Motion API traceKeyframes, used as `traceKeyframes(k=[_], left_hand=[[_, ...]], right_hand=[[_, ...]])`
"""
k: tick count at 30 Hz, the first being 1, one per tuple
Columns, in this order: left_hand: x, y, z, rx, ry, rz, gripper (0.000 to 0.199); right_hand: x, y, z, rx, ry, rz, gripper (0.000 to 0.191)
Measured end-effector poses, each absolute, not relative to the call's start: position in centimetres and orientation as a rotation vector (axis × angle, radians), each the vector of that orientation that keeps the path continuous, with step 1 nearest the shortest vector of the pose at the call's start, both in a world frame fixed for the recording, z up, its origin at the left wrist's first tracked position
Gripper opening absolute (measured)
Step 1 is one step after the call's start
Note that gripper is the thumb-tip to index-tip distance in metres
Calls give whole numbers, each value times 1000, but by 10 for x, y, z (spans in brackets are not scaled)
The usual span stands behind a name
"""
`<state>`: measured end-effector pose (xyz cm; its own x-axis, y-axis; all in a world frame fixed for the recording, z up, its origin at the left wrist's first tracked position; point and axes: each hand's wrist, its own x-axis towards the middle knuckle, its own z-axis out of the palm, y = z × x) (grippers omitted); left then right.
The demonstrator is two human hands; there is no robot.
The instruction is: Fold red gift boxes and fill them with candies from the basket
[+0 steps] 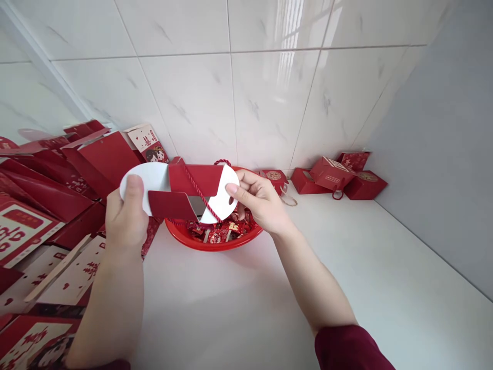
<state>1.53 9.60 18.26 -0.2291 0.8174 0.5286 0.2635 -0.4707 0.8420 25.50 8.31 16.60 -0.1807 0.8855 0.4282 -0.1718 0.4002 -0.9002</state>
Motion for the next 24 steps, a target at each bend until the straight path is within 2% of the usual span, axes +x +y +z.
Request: traceKeyframes(k=[2, 4, 9, 11, 14, 16, 20, 22, 24], left_hand=[[19, 102, 180, 1404, 1097, 1770, 45], [24, 108, 178, 1341, 1009, 1716, 34], [31, 106, 179, 1747, 1212, 1832, 17], [29, 99, 182, 1923, 1431, 1813, 31], [23, 86, 188, 2086, 1590, 1539, 55], [20, 80, 192, 2159, 1496, 1288, 52], [20, 79, 194, 2215, 1316, 780, 30], [22, 83, 190, 2237, 1332, 628, 32], [24, 88, 186, 2255, 1373, 582, 42]], right_hand=[[255, 82, 165, -619, -1481, 1122, 20], [254, 80, 164, -539, -1516, 1112, 17], [248, 76, 162, -445, -1546, 956, 8], [246, 77, 161, -438, -1526, 881, 6], [244, 81, 160, -539, -1421, 736, 7], [244, 83, 160, -628, -1341, 652, 9], [244, 82, 159, -676, -1302, 622, 13], [243, 80, 159, -650, -1335, 646, 13], [244, 79, 159, -633, -1353, 658, 13]])
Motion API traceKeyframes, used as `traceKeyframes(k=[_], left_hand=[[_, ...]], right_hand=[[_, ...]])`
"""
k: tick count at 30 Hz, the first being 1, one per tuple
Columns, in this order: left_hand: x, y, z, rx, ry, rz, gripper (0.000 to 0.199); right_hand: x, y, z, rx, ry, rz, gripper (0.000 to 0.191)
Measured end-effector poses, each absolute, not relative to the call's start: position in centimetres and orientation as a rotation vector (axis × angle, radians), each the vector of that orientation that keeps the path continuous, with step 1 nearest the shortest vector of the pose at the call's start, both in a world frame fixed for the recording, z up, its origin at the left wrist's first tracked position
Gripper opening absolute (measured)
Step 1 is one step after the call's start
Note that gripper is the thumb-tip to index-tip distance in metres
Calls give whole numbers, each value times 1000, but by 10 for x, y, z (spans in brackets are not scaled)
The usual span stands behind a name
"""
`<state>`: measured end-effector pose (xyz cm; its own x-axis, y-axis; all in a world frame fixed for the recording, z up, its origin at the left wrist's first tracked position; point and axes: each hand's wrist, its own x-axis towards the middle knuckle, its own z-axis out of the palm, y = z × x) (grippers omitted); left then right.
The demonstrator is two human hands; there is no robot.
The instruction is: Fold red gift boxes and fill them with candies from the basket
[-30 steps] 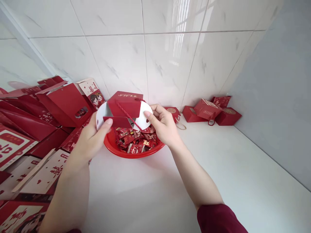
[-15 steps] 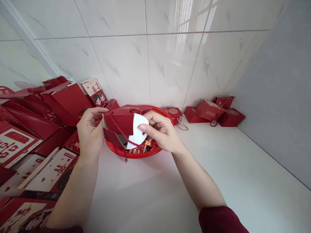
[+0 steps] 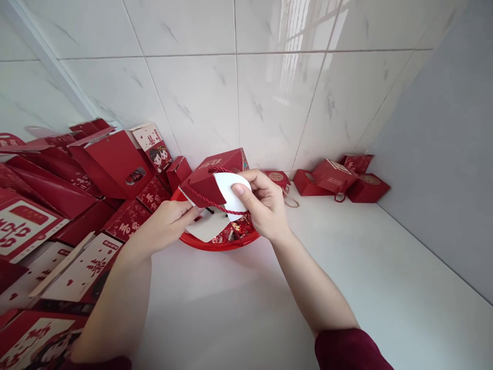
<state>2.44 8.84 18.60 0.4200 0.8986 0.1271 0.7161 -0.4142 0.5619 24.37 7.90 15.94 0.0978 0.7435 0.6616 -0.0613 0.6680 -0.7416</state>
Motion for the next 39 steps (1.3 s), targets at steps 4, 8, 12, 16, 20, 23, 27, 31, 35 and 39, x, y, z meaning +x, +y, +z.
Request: traceKeyframes(k=[4, 8, 12, 16, 20, 23, 27, 31, 35, 39], left_hand=[[26, 92, 183, 2270, 1413, 716, 49], [27, 89, 184, 2161, 1407, 811, 46], [30, 91, 181, 2301, 1566, 885, 44], [30, 95, 178, 2592, 1861, 740, 37], [25, 98, 180, 2613, 1996, 632, 34], [23, 98, 183, 2537, 1992, 698, 36], [26, 94, 186, 2322, 1804, 794, 39], [27, 92, 187, 2120, 1530, 717, 38], [23, 93, 187, 2122, 1520, 719, 38], [19, 95, 188, 2278, 1579, 752, 39]], right_hand=[[248, 81, 162, -706, -1374, 692, 18], [252, 86, 162, -797, -1412, 701, 23], [253, 85, 164, -875, -1437, 495, 48], [259, 82, 167, -901, -1452, 375, 44], [270, 77, 171, -849, -1441, 393, 26], [274, 71, 175, -840, -1593, 191, 17], [265, 66, 178, -761, -2070, -119, 29], [256, 68, 174, -819, -2251, -246, 38], [259, 70, 169, -951, -2235, -215, 31], [265, 68, 170, -1049, -2246, -127, 20]])
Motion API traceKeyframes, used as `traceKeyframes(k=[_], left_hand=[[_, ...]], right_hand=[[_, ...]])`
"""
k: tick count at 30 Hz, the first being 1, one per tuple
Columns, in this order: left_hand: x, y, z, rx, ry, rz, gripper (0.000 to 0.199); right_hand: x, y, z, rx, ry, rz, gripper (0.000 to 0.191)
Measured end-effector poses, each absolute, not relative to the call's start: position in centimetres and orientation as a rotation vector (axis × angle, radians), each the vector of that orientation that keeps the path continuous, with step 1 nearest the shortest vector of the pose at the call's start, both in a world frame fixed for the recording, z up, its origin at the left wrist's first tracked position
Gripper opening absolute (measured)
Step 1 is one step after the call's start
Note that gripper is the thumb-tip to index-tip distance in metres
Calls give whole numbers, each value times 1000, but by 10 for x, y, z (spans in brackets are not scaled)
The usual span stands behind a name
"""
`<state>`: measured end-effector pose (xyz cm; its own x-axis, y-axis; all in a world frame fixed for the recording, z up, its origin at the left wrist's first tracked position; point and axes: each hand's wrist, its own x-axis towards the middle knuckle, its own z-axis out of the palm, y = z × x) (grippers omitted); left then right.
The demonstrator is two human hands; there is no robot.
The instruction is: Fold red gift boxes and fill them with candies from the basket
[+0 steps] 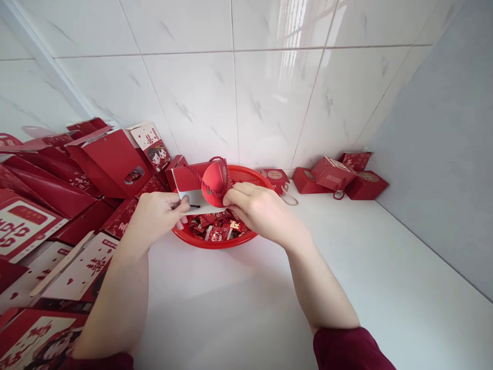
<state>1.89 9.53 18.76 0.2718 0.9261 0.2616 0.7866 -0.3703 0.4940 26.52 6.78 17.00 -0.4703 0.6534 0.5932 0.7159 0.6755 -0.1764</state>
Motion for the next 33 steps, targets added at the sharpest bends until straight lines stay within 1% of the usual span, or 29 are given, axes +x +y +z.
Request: traceKeyframes(k=[4, 9, 10, 13, 15, 17, 18, 20, 22, 23, 27, 28, 31, 32, 33], left_hand=[[17, 97, 188, 2367, 1564, 645, 38], [20, 94, 188, 2440, 1567, 542, 37], [21, 93, 188, 2454, 1563, 528, 37], [25, 89, 189, 2550, 1549, 476, 39], [26, 88, 189, 2616, 1519, 438, 38], [26, 87, 188, 2634, 1483, 423, 36], [25, 87, 188, 2628, 1477, 426, 35], [25, 88, 187, 2593, 1504, 454, 35], [24, 88, 186, 2552, 1536, 501, 37], [25, 88, 185, 2531, 1547, 528, 37], [27, 87, 184, 2488, 1582, 608, 38], [28, 87, 184, 2484, 1601, 624, 37], [31, 85, 184, 2474, 1655, 697, 38], [32, 85, 184, 2467, 1668, 731, 38], [33, 85, 183, 2456, 1676, 761, 37]], right_hand=[[267, 67, 171, -1114, -2211, -73, 26], [268, 65, 174, -1026, -2202, 84, 33], [268, 64, 174, -1016, -2211, 106, 29], [269, 64, 175, -1033, -2184, 196, 8], [269, 65, 174, -969, -2061, 437, 8], [269, 69, 173, -842, -1817, 671, 17], [269, 72, 172, -798, -1688, 715, 25], [268, 77, 170, -804, -1515, 648, 44], [267, 81, 167, -905, -1478, 509, 63], [266, 82, 166, -959, -1494, 450, 67], [258, 75, 164, -1054, -1649, 376, 65], [255, 73, 164, -1054, -1699, 366, 69], [248, 66, 164, -1085, -1848, 297, 90], [246, 64, 163, -1100, -1890, 284, 92], [245, 64, 163, -1106, -1919, 286, 90]])
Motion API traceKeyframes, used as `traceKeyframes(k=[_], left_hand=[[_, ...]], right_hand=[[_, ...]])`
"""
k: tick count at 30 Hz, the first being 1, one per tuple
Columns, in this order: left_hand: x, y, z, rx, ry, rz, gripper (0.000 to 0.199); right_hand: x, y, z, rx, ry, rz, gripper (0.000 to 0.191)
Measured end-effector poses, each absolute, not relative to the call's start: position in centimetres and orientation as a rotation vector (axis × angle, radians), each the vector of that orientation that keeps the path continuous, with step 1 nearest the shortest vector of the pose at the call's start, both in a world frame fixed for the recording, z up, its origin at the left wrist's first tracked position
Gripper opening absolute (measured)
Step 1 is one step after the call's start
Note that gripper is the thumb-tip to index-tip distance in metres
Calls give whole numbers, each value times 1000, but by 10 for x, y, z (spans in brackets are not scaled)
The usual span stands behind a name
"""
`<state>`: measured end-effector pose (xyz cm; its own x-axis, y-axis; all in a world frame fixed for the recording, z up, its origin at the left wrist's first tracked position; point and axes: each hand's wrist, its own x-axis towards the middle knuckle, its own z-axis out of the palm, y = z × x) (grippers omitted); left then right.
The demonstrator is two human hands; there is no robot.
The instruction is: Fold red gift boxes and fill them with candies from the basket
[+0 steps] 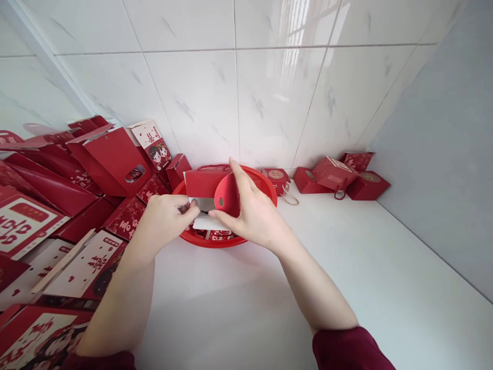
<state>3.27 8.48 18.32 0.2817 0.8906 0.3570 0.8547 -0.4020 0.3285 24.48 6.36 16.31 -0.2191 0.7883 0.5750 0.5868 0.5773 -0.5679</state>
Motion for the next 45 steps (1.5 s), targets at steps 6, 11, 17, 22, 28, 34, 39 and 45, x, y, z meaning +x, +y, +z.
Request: traceKeyframes(k=[6, 11, 17, 22, 28, 34, 39, 45], left_hand=[[24, 93, 182, 2346, 1772, 814, 31], [18, 93, 188, 2428, 1750, 825, 26], [29, 86, 188, 2584, 1801, 784, 20], [32, 85, 186, 2520, 1768, 813, 23], [28, 80, 192, 2572, 1691, 889, 25], [23, 82, 190, 2552, 1479, 900, 30], [25, 80, 188, 2475, 1656, 1163, 28], [25, 84, 184, 2313, 1369, 1483, 21]], right_hand=[[248, 67, 165, -1048, -1727, 413, 47], [254, 78, 163, -933, -1581, 564, 28], [245, 87, 155, -1253, -1528, -272, 34], [243, 84, 152, -1298, -1490, -593, 21], [251, 84, 158, -1313, -1782, -388, 37], [251, 78, 164, -1350, -2027, -22, 35], [246, 73, 163, -1386, -2174, -98, 36], [246, 69, 164, -1399, -2273, -29, 38]])
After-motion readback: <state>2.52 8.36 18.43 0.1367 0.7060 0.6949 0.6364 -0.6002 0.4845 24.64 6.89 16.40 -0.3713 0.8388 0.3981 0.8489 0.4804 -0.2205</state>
